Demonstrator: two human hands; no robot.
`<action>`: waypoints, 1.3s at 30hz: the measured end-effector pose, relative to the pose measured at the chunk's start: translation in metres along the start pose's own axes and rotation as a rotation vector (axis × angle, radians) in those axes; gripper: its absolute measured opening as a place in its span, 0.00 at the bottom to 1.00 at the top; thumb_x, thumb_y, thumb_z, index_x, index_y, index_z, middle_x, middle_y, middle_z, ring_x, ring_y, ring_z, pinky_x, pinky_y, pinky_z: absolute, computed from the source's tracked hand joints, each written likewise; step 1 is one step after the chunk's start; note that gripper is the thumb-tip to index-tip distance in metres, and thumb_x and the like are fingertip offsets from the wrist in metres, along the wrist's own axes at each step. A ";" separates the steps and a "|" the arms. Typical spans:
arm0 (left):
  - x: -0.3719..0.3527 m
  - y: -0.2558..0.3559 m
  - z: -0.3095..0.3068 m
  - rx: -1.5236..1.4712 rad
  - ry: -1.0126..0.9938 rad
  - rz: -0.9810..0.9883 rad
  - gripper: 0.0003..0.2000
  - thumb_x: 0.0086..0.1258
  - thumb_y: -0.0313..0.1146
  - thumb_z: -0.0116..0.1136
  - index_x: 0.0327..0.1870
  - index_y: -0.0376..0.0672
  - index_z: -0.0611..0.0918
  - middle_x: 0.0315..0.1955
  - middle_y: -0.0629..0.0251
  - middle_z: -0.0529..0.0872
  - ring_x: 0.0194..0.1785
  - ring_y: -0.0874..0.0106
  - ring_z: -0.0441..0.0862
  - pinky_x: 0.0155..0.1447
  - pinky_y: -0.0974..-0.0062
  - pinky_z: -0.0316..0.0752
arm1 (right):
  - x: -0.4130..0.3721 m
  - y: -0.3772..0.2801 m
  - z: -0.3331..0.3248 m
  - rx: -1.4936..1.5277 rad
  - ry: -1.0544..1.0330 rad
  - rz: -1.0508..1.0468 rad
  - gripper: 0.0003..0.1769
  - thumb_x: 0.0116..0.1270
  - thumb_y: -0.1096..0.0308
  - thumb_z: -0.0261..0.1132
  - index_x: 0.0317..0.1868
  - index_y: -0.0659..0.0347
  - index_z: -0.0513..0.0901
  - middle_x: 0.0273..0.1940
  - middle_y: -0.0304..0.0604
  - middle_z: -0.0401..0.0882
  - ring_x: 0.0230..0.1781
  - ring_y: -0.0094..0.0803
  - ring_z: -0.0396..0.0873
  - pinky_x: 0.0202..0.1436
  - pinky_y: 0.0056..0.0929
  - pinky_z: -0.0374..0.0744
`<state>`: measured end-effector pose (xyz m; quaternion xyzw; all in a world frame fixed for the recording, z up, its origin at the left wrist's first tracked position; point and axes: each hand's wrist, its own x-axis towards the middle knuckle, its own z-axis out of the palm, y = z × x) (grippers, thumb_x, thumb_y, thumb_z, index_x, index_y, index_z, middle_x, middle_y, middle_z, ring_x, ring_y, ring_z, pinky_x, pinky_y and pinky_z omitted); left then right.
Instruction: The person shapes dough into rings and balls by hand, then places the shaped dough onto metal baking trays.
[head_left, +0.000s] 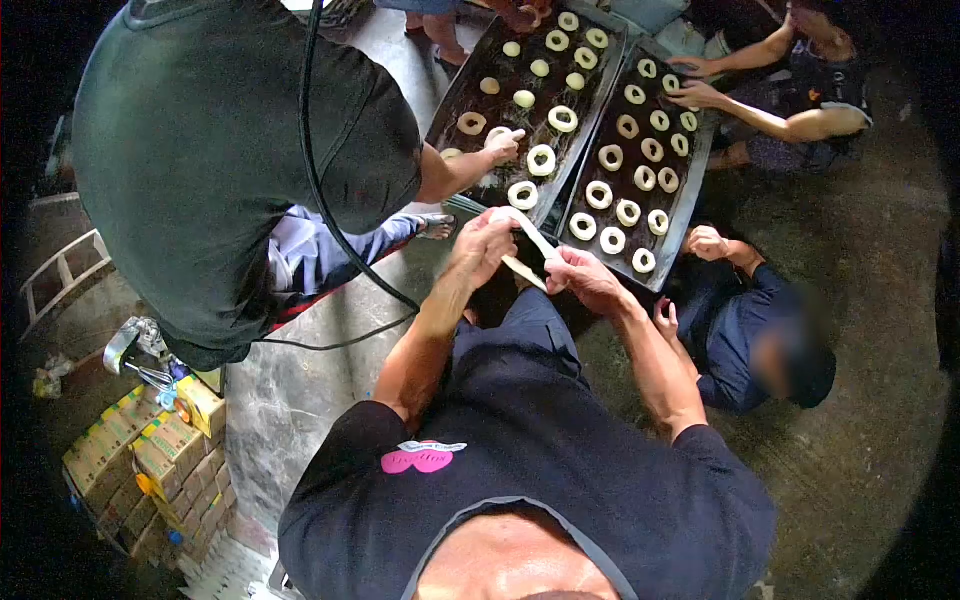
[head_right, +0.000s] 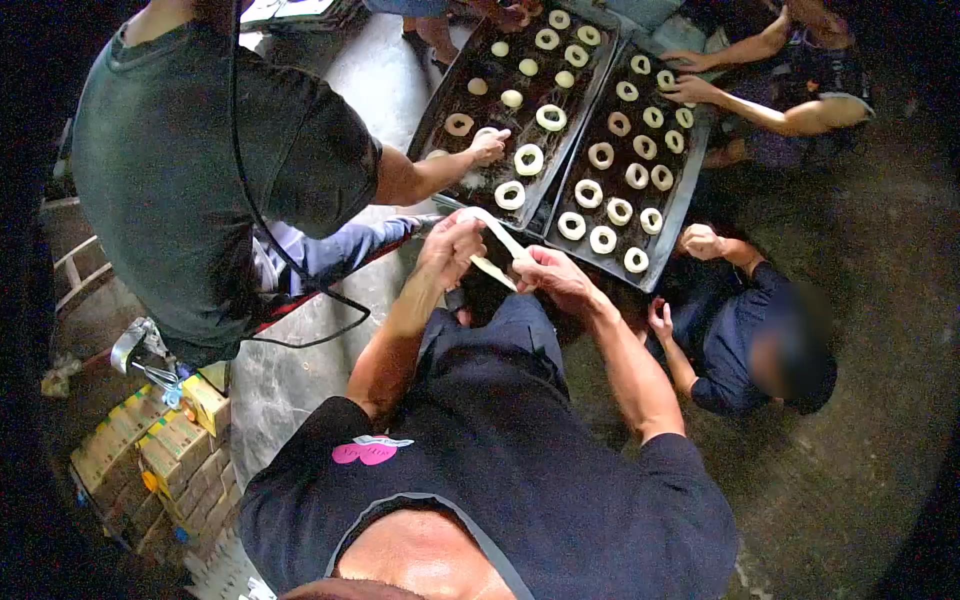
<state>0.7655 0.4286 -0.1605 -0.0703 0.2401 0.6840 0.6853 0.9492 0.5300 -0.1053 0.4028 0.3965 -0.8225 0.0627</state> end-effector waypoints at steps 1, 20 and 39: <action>0.004 -0.003 -0.016 -0.060 -0.069 -0.018 0.06 0.65 0.27 0.55 0.40 0.37 0.77 0.17 0.77 0.70 0.16 0.85 0.61 0.26 0.83 0.67 | -0.002 -0.019 0.003 -0.045 -0.004 0.084 0.09 0.61 0.65 0.64 0.35 0.61 0.75 0.26 0.34 0.75 0.27 0.22 0.74 0.36 0.20 0.72; -0.154 -0.094 -0.173 0.589 1.135 -0.385 0.17 0.66 0.27 0.54 0.56 0.36 0.72 0.39 0.63 0.82 0.35 0.79 0.79 0.36 0.84 0.75 | 0.359 0.127 -0.121 -0.845 0.596 -0.466 0.15 0.71 0.62 0.47 0.33 0.63 0.72 0.28 0.51 0.74 0.26 0.42 0.74 0.37 0.38 0.72; 0.057 -0.031 -0.099 0.743 0.809 0.031 0.20 0.70 0.31 0.50 0.62 0.37 0.68 0.53 0.57 0.75 0.48 0.70 0.78 0.48 0.76 0.76 | 0.369 -0.005 -0.142 -0.414 0.445 -0.198 0.19 0.54 0.62 0.65 0.44 0.58 0.71 0.36 0.52 0.79 0.36 0.43 0.80 0.41 0.42 0.77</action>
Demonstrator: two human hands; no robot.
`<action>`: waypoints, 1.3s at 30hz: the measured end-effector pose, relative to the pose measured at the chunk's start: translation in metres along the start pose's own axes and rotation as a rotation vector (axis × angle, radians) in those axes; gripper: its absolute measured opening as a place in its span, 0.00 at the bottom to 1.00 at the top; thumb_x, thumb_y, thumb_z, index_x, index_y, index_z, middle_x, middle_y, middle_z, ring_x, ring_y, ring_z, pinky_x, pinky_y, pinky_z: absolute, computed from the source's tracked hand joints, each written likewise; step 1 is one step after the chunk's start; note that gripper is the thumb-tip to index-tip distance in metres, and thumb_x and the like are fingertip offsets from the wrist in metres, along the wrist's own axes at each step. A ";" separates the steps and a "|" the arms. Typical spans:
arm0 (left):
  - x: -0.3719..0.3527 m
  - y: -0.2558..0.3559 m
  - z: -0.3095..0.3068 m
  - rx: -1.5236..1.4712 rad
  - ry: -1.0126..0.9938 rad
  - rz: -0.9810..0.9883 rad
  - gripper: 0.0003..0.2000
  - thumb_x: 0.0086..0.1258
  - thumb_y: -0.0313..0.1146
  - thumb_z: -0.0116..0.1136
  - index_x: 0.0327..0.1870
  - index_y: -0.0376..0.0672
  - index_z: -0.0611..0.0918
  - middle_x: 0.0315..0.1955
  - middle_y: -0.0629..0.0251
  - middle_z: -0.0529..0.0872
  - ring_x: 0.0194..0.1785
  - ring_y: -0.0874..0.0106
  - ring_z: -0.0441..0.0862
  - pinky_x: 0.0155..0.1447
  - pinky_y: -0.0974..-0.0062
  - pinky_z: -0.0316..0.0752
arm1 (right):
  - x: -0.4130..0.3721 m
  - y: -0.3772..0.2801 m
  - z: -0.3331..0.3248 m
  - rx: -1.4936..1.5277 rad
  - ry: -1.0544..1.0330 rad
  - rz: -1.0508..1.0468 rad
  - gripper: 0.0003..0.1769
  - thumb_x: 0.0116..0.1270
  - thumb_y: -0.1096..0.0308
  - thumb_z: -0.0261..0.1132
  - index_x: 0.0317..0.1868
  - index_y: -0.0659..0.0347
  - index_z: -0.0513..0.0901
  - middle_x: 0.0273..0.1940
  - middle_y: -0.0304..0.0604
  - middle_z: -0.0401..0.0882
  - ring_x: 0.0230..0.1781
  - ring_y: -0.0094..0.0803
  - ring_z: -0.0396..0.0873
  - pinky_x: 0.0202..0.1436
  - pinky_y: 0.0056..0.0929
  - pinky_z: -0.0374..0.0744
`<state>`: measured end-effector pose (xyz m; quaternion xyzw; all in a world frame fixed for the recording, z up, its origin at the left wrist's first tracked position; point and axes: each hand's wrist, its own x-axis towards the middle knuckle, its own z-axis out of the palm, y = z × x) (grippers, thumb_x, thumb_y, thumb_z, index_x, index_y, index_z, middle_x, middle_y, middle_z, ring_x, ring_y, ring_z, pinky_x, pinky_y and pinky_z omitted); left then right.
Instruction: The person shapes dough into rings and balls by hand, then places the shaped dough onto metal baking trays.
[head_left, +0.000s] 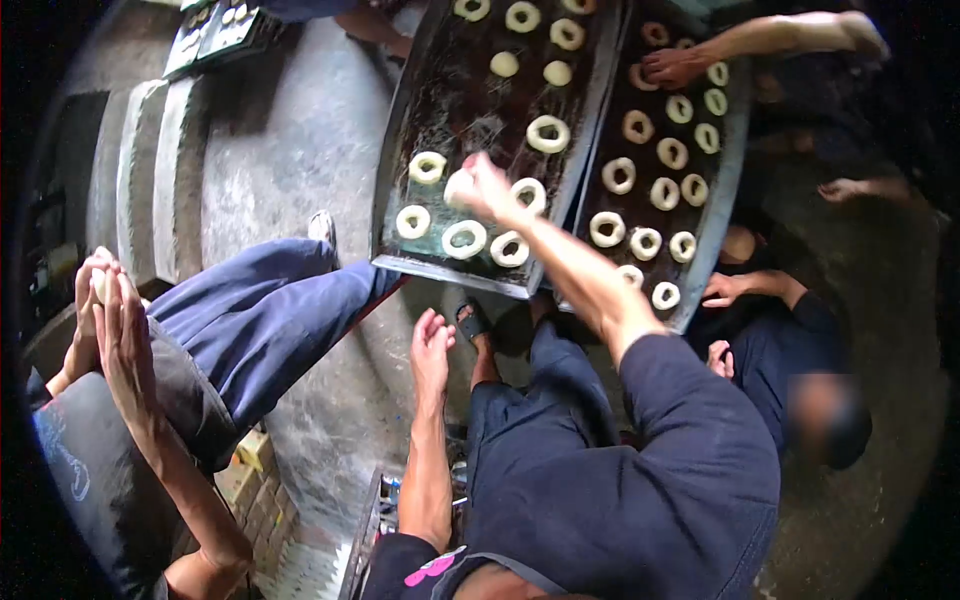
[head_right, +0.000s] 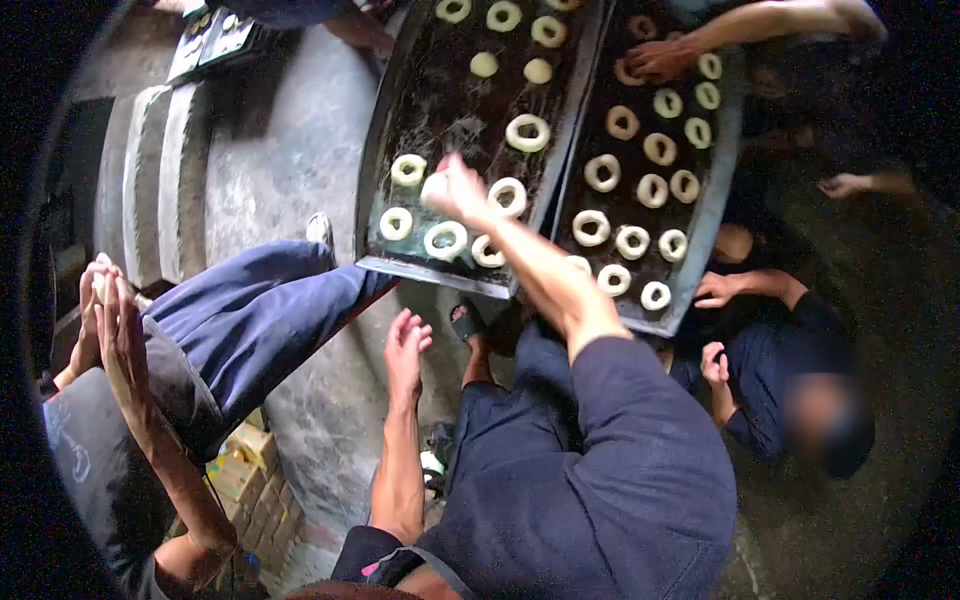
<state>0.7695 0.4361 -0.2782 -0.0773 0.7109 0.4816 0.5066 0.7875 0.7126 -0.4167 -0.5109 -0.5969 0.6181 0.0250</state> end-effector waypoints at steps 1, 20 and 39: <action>0.003 0.015 0.012 -0.091 0.014 0.005 0.22 0.70 0.34 0.50 0.63 0.38 0.66 0.54 0.57 0.74 0.51 0.69 0.77 0.49 0.74 0.76 | -0.058 -0.027 0.003 -0.077 -0.063 -0.036 0.20 0.53 0.61 0.65 0.45 0.58 0.72 0.35 0.49 0.78 0.36 0.37 0.79 0.42 0.38 0.76; -0.138 0.111 0.010 -0.075 -0.666 0.471 0.28 0.52 0.16 0.47 0.60 0.34 0.64 0.50 0.58 0.74 0.55 0.72 0.72 0.58 0.78 0.68 | -0.348 -0.156 -0.016 0.066 0.078 -0.390 0.19 0.54 0.75 0.60 0.48 0.67 0.70 0.35 0.46 0.79 0.34 0.28 0.78 0.39 0.25 0.77; -0.065 0.136 0.012 -0.293 -0.896 0.003 0.11 0.70 0.38 0.52 0.40 0.39 0.79 0.16 0.79 0.69 0.15 0.84 0.59 0.22 0.84 0.60 | -0.301 -0.142 -0.065 0.292 -0.372 0.159 0.09 0.61 0.65 0.65 0.34 0.62 0.77 0.27 0.34 0.77 0.26 0.20 0.74 0.32 0.18 0.73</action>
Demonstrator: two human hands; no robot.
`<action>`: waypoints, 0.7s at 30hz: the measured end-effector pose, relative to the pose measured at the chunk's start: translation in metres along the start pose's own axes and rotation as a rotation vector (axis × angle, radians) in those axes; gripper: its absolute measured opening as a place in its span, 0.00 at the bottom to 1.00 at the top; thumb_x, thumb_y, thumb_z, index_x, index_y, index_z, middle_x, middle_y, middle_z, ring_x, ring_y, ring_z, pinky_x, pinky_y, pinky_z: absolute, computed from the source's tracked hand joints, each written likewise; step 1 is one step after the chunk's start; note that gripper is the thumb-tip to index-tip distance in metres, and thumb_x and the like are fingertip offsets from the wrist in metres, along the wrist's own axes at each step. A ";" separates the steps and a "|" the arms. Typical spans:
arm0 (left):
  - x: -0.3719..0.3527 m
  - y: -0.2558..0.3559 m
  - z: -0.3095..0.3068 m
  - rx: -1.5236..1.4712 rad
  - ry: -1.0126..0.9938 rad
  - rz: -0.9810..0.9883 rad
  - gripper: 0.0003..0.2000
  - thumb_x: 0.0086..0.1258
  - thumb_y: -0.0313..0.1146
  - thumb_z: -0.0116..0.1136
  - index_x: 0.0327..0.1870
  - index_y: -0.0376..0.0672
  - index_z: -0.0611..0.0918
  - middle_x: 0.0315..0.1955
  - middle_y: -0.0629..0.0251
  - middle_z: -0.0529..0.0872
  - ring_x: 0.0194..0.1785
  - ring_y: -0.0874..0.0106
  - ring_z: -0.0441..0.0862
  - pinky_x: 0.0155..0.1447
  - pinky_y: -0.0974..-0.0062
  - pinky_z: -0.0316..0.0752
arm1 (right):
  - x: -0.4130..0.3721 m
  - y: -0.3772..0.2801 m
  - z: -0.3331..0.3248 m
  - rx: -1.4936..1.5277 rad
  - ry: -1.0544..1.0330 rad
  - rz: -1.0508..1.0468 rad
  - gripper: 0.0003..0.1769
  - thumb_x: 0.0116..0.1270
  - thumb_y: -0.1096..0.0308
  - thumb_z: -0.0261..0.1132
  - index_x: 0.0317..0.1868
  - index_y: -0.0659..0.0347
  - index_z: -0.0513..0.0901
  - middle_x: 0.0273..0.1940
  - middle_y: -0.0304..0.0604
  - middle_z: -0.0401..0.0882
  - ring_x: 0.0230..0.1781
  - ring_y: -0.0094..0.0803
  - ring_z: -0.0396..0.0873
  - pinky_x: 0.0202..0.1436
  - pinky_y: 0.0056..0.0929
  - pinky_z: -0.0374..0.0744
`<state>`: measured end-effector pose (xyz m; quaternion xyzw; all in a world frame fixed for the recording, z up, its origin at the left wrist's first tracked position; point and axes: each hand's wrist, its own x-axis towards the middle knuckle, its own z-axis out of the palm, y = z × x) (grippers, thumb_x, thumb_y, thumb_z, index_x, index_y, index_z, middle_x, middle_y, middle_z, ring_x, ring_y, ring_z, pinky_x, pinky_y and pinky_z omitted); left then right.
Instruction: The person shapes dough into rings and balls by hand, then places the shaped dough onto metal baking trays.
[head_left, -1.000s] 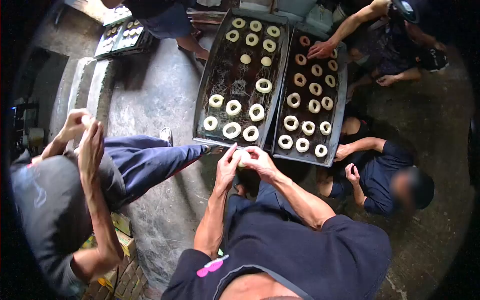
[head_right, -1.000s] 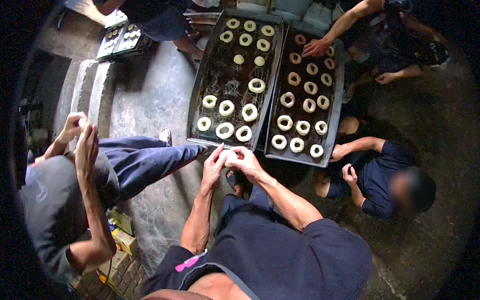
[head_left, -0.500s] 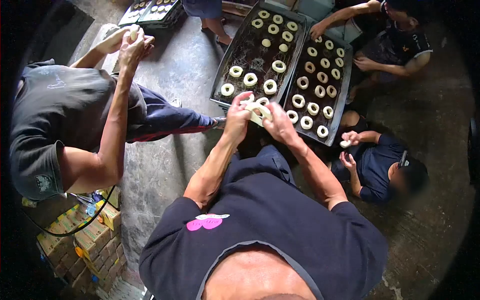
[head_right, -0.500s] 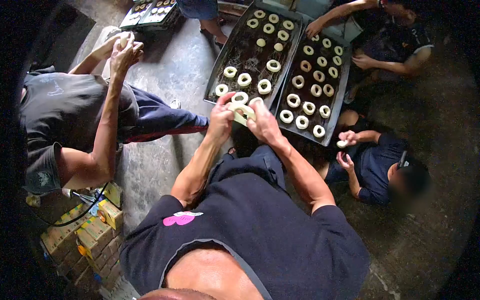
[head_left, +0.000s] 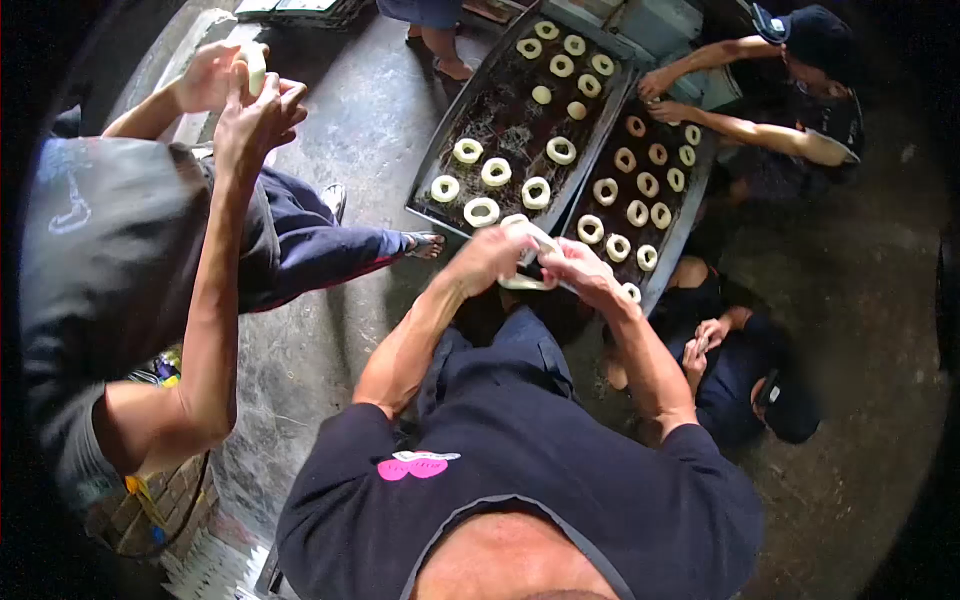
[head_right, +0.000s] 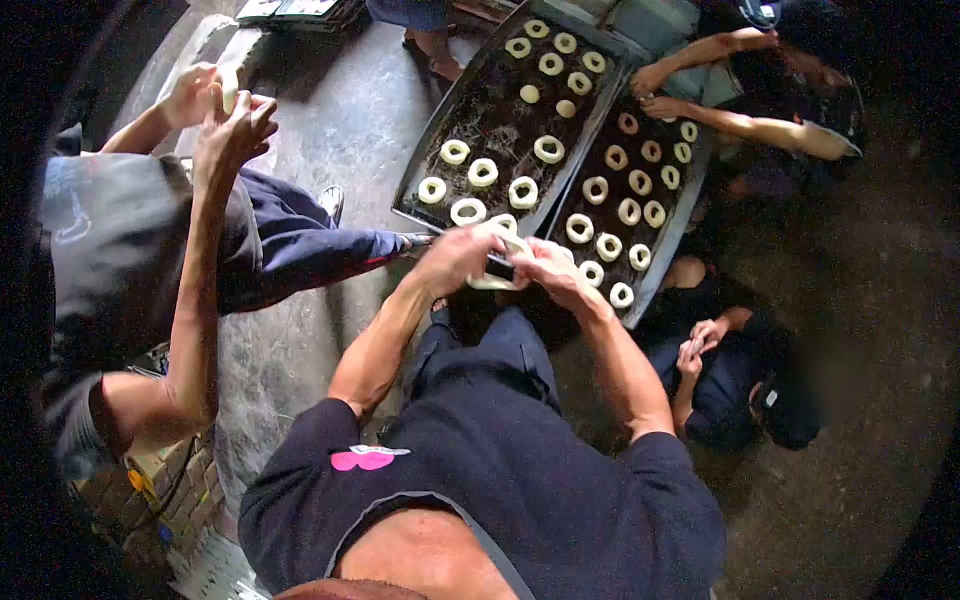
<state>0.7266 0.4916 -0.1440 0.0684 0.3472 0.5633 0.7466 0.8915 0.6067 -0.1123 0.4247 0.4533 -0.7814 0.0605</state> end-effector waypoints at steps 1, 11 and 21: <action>0.015 0.003 -0.008 -0.192 0.109 0.172 0.10 0.71 0.38 0.51 0.40 0.40 0.79 0.15 0.79 0.68 0.14 0.84 0.58 0.24 0.84 0.61 | 0.004 -0.011 -0.008 -0.099 -0.015 0.111 0.09 0.60 0.66 0.65 0.34 0.61 0.76 0.27 0.34 0.77 0.26 0.20 0.75 0.32 0.18 0.73; 0.056 -0.091 -0.141 0.208 0.659 -0.029 0.21 0.67 0.34 0.56 0.59 0.37 0.71 0.39 0.68 0.79 0.36 0.81 0.75 0.35 0.85 0.69 | 0.270 -0.015 -0.093 -0.736 0.546 -0.159 0.21 0.58 0.55 0.58 0.38 0.68 0.77 0.34 0.61 0.79 0.41 0.49 0.78 0.45 0.38 0.74; -0.142 -0.239 -0.144 -0.178 1.196 -0.504 0.14 0.69 0.34 0.51 0.54 0.44 0.72 0.35 0.64 0.83 0.34 0.73 0.82 0.34 0.76 0.79 | 0.369 0.011 -0.209 -0.659 0.576 0.043 0.30 0.68 0.48 0.44 0.46 0.70 0.77 0.46 0.64 0.77 0.50 0.54 0.75 0.54 0.46 0.71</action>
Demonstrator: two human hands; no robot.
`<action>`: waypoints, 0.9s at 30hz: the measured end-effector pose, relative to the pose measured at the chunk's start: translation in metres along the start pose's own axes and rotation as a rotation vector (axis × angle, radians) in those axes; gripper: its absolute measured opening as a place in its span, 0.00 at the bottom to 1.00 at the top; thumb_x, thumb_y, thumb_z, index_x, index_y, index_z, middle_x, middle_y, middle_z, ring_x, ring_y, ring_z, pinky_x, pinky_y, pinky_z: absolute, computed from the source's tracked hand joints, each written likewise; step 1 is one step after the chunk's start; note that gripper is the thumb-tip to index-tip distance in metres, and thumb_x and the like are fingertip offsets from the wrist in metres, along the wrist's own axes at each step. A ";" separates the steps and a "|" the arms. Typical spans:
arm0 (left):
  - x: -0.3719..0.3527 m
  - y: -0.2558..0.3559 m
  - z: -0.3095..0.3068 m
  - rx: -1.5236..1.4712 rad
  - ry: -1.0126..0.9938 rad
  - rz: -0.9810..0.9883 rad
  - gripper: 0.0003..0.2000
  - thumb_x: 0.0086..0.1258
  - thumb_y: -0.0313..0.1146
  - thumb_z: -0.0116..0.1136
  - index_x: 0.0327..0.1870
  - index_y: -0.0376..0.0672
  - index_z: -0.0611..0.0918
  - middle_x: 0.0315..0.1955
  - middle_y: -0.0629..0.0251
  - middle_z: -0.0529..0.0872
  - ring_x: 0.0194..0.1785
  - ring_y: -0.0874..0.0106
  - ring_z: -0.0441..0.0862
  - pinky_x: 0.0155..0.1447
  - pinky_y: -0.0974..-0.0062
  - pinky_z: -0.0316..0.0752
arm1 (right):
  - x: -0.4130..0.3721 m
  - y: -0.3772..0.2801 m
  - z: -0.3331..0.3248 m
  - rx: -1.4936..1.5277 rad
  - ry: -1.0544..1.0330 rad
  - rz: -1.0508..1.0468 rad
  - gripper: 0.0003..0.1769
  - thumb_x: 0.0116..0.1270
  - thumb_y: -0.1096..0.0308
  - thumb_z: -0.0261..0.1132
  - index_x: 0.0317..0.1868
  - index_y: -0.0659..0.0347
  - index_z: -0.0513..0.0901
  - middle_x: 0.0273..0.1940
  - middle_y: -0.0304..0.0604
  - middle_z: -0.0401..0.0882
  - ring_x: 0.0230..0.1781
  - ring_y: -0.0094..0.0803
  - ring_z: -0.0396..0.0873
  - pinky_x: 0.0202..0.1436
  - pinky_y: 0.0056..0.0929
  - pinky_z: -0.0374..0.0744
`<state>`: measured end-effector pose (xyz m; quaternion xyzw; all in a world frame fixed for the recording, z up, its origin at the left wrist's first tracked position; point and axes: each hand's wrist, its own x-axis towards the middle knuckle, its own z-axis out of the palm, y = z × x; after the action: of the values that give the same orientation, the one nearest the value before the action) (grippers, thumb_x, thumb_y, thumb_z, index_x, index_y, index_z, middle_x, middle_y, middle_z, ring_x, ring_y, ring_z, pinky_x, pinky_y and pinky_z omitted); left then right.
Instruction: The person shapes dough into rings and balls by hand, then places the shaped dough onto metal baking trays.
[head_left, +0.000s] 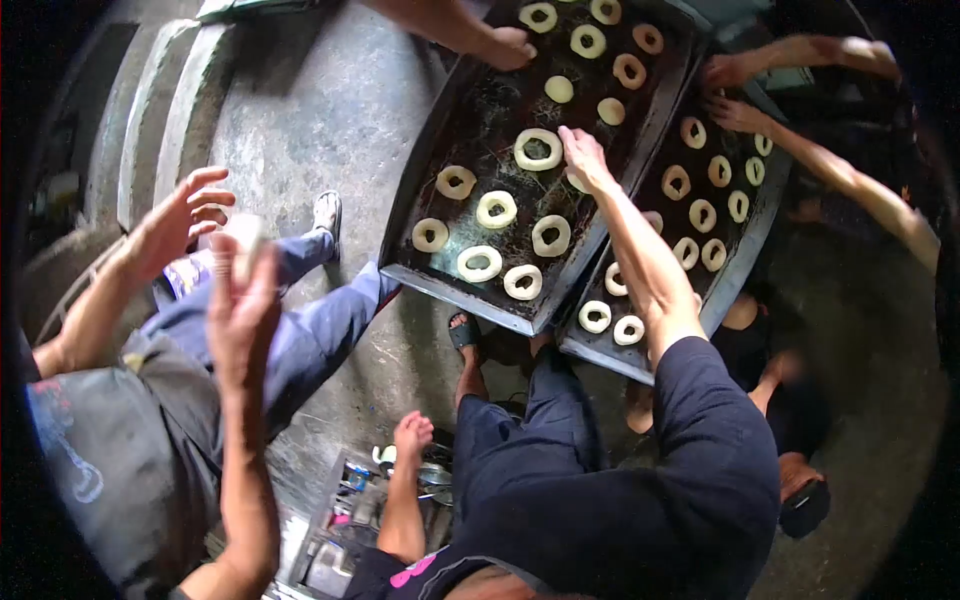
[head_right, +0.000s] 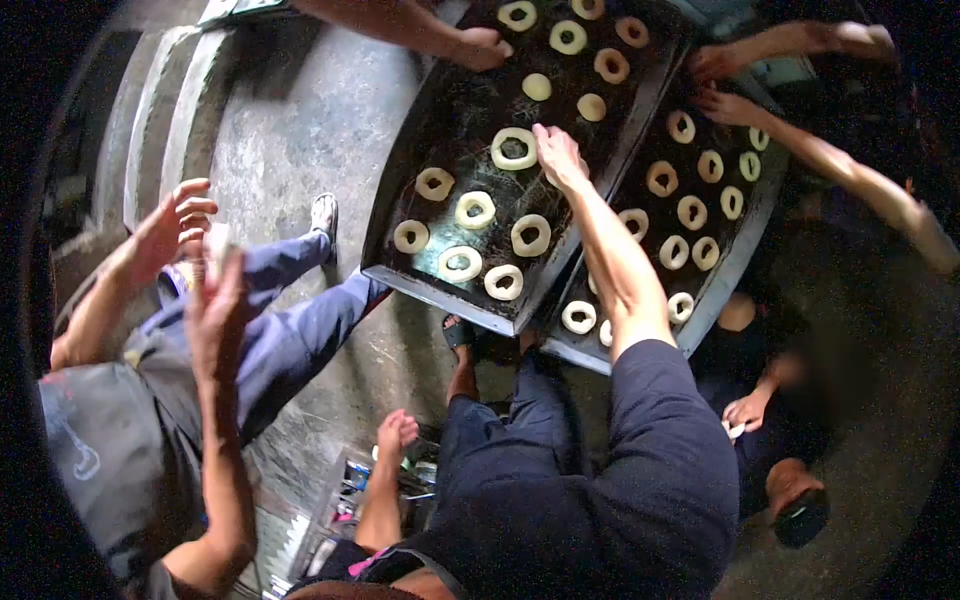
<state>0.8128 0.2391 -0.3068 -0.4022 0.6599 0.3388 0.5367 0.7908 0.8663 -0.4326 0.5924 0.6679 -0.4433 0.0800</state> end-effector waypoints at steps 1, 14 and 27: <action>-0.003 -0.008 -0.005 0.065 -0.010 0.033 0.14 0.69 0.33 0.51 0.55 0.44 0.71 0.35 0.64 0.83 0.34 0.72 0.82 0.34 0.75 0.79 | 0.003 0.002 -0.015 -0.086 0.085 -0.123 0.28 0.68 0.50 0.47 0.48 0.69 0.76 0.46 0.64 0.76 0.50 0.54 0.75 0.55 0.46 0.71; -0.038 0.089 0.122 0.364 -0.332 0.502 0.18 0.70 0.34 0.50 0.58 0.36 0.71 0.46 0.60 0.80 0.46 0.74 0.79 0.47 0.79 0.75 | -0.051 0.021 -0.008 0.038 0.468 -0.288 0.18 0.59 0.58 0.60 0.43 0.61 0.70 0.38 0.56 0.78 0.39 0.52 0.77 0.41 0.46 0.74; -0.137 0.118 0.155 0.384 -0.731 0.864 0.23 0.57 0.26 0.58 0.56 0.32 0.71 0.42 0.60 0.79 0.45 0.74 0.77 0.50 0.78 0.74 | -0.452 0.008 0.026 0.823 -0.179 -0.134 0.22 0.56 0.73 0.68 0.50 0.66 0.71 0.41 0.40 0.76 0.42 0.24 0.75 0.46 0.22 0.76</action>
<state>0.7881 0.4508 -0.2010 0.1496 0.5856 0.5174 0.6058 0.9159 0.5220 -0.1672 0.4896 0.4627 -0.7268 -0.1344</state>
